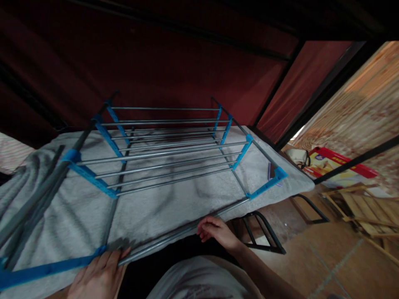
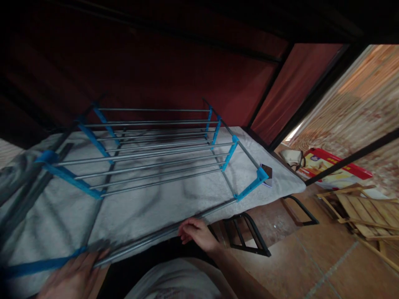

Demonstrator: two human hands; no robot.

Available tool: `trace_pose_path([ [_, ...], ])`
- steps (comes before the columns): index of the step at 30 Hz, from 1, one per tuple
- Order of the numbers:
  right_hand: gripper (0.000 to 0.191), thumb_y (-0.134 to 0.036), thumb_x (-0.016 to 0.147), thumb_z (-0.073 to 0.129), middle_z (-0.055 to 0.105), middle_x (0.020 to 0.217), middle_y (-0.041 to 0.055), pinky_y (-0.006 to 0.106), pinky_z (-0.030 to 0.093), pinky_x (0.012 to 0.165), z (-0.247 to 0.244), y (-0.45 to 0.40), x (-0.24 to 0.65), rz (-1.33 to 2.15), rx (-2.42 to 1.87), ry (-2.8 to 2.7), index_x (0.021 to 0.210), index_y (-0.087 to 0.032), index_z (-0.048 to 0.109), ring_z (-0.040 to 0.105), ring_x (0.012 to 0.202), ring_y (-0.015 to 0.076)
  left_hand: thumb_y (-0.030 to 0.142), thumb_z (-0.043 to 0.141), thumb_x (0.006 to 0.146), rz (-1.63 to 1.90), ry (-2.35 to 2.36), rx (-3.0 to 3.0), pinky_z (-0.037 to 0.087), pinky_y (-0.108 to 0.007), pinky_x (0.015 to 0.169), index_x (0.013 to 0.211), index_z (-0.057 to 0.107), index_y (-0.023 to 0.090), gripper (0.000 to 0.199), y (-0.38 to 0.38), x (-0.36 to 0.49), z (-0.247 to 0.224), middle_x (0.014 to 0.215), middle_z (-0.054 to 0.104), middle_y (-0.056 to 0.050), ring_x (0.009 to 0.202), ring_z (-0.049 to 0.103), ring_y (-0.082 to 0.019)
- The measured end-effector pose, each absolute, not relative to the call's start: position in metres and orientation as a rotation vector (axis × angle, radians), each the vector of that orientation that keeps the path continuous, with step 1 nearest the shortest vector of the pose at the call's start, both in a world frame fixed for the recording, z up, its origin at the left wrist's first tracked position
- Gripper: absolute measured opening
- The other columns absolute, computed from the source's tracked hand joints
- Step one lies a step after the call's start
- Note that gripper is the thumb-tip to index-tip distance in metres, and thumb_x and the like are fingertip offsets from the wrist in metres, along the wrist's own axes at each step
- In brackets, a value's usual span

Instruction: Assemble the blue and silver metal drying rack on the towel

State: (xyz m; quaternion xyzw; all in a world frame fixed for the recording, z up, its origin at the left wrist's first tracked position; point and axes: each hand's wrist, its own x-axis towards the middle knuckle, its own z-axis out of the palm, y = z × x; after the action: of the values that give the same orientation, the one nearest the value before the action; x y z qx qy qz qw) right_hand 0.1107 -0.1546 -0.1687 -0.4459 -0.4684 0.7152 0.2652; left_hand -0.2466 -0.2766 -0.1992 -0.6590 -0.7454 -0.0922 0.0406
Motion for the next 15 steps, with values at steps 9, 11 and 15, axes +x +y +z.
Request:
trace_pose_path([
  [9,0.040,-0.021,0.099,0.041,0.064,0.130,0.0135,0.045,0.046,0.100,-0.158,-0.155,0.037,0.824,-0.970,-2.807,0.136,-0.022,0.058,0.061,0.113,0.0280,0.027,0.046,0.098,-0.121,-2.409,-1.811,0.039,-0.042,0.079,0.092,0.072,0.020,0.028,-0.264,-0.199,-0.164,0.091,0.072,-0.009,0.092,0.062,-0.029],
  [11,0.045,-0.014,0.098,0.037,0.064,0.131,0.0135,0.042,0.047,0.097,-0.162,-0.155,0.030,0.758,-0.926,-2.955,0.139,-0.022,0.056,0.063,0.112,0.0270,0.025,0.045,0.099,-0.188,-2.427,-1.787,0.040,-0.042,0.081,0.095,0.072,0.019,0.027,-0.268,-0.197,-0.171,0.095,0.071,-0.010,0.094,0.062,-0.029],
  [15,0.050,-0.007,0.096,0.032,0.064,0.133,0.0113,0.037,0.045,0.098,-0.165,-0.151,0.027,0.697,-0.864,-3.058,0.138,-0.021,0.056,0.062,0.116,0.0252,0.015,0.047,0.096,-0.495,-2.325,-1.698,0.038,-0.048,0.100,0.117,0.067,0.021,0.030,-0.294,-0.199,-0.194,0.121,0.067,-0.014,0.112,0.060,-0.029],
])
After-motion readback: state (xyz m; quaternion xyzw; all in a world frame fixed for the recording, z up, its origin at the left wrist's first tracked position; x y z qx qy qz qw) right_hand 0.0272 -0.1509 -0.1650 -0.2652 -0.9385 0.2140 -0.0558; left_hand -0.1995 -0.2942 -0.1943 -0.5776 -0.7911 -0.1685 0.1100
